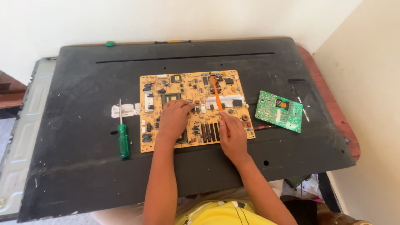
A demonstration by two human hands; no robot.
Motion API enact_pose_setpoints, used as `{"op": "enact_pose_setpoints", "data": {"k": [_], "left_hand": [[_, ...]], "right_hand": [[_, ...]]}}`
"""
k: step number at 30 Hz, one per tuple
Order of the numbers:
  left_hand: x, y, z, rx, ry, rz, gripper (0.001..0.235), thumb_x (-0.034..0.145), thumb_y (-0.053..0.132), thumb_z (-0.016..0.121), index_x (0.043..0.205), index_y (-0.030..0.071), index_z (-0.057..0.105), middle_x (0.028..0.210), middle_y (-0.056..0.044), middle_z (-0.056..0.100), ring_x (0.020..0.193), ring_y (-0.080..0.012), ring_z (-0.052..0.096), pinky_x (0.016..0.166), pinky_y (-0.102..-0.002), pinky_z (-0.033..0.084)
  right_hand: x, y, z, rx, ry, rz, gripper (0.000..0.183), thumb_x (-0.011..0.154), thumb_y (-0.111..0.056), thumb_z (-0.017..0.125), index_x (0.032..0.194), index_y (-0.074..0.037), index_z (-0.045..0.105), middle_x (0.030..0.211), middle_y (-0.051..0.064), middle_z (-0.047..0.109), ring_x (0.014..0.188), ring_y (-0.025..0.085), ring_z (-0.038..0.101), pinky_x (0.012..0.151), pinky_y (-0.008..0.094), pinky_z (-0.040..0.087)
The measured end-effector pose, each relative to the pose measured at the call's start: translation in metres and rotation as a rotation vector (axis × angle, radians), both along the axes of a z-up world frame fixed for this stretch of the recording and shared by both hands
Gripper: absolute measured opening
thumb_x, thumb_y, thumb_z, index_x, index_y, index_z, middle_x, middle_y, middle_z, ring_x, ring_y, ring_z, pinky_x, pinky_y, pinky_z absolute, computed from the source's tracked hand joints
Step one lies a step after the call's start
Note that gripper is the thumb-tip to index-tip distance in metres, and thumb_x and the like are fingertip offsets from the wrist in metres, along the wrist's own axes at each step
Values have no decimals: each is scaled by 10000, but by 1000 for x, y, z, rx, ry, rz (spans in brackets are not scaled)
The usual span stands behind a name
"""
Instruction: The person cleans a circuit board using a toothbrush and a screwdriver. They scrub various components and use the screwdriver to adjust or remove parts on the board.
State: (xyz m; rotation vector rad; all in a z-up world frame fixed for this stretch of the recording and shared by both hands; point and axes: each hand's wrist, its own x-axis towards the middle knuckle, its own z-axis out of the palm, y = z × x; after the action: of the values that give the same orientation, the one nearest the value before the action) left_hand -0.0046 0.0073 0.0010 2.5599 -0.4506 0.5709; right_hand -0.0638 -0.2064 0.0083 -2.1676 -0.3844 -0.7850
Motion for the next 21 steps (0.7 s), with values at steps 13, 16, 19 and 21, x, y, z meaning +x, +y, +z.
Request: {"op": "enact_pose_setpoints", "data": {"k": [13,16,19,21], "left_hand": [[-24,3,17,-25,23,19,284,888,59,631,1149,78,742,1192,-74,694,1174,-292,605,990,-433,489],[-52,30,24,202,252,451,260,996,86,596,1217,117,729,1255,-93,693,1179,-252,642,1016,-395,526],[-98,68,25,231,-101,854,445,772,290,734,1175,104,698,1168,-99,728,1113,-317,655,845,-489,502],[-113,81,22,156,38,890,539,788,288,736,1281,84,655,1145,-138,717,1049,-359,655,818,-499,503]], "right_hand": [[-2,4,3,-52,42,49,289,959,-73,659,1246,-72,691,1119,146,661,1054,324,645,893,412,530],[-2,1,0,-67,67,69,296,953,-71,664,1247,-79,692,1147,148,638,1085,330,627,898,418,535],[-3,4,-3,-158,74,66,316,926,-65,680,1241,-76,703,1161,153,627,1091,344,606,908,444,521],[-2,5,-2,-237,84,40,322,917,-58,682,1236,-82,713,1178,145,626,1080,333,604,909,460,512]]}}
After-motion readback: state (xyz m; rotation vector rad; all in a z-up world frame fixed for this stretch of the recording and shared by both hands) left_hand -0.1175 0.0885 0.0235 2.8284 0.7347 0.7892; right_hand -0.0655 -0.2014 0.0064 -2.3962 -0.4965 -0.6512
